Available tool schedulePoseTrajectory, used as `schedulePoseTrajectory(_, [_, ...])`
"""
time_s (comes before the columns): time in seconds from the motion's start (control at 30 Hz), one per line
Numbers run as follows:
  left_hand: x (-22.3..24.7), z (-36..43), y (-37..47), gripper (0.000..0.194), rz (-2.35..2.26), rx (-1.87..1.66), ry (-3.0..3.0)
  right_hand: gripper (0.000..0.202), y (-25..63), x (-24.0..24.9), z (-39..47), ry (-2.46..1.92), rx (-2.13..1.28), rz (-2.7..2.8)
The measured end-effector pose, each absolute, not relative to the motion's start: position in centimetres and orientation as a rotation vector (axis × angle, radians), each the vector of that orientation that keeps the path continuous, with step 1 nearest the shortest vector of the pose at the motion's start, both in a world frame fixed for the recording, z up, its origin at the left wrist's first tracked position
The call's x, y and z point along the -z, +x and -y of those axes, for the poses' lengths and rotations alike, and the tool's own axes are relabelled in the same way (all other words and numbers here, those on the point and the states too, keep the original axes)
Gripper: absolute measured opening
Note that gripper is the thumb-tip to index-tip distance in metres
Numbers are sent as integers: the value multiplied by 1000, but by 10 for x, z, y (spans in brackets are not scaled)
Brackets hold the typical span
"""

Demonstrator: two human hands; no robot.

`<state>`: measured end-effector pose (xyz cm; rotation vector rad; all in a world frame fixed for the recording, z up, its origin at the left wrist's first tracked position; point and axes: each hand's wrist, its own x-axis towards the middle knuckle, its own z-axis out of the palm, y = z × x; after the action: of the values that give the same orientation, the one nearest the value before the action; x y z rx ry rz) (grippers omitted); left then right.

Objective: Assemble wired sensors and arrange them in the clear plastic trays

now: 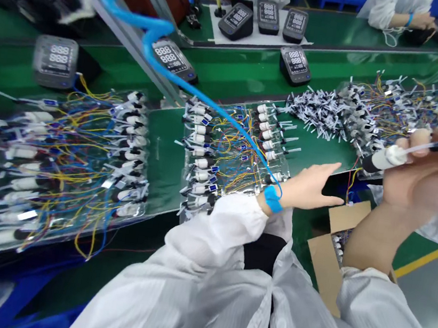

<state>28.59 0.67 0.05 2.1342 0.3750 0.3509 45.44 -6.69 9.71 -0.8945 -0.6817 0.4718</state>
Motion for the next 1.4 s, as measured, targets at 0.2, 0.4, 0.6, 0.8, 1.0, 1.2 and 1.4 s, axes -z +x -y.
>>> schedulePoseTrajectory(0.2, [3,47,299,96,-331,-527,1813,36,452,-130,90,-783,-351,820])
schedulePoseTrajectory(0.4, [10,70,266,24,-307,-248,1966,15,463,-128,121,-1011,-359,703])
schedulePoseTrajectory(0.6, [0,85,146,32,-401,-336,1231,18,466,-109,116,-1050,-447,709])
schedulePoseTrajectory(0.8, [-8,78,57,22,-573,-661,815,23,475,-70,110,-1035,-564,719])
schedulePoseTrajectory(1.0, [6,71,30,50,-731,-717,823,33,435,-47,88,-945,-775,661])
schedulePoseTrajectory(1.2, [9,53,75,25,-637,-799,975,26,367,-37,77,-907,-1003,685])
schedulePoseTrajectory(1.4, [20,44,102,39,-800,-864,933,17,309,-13,87,-1045,-916,1016])
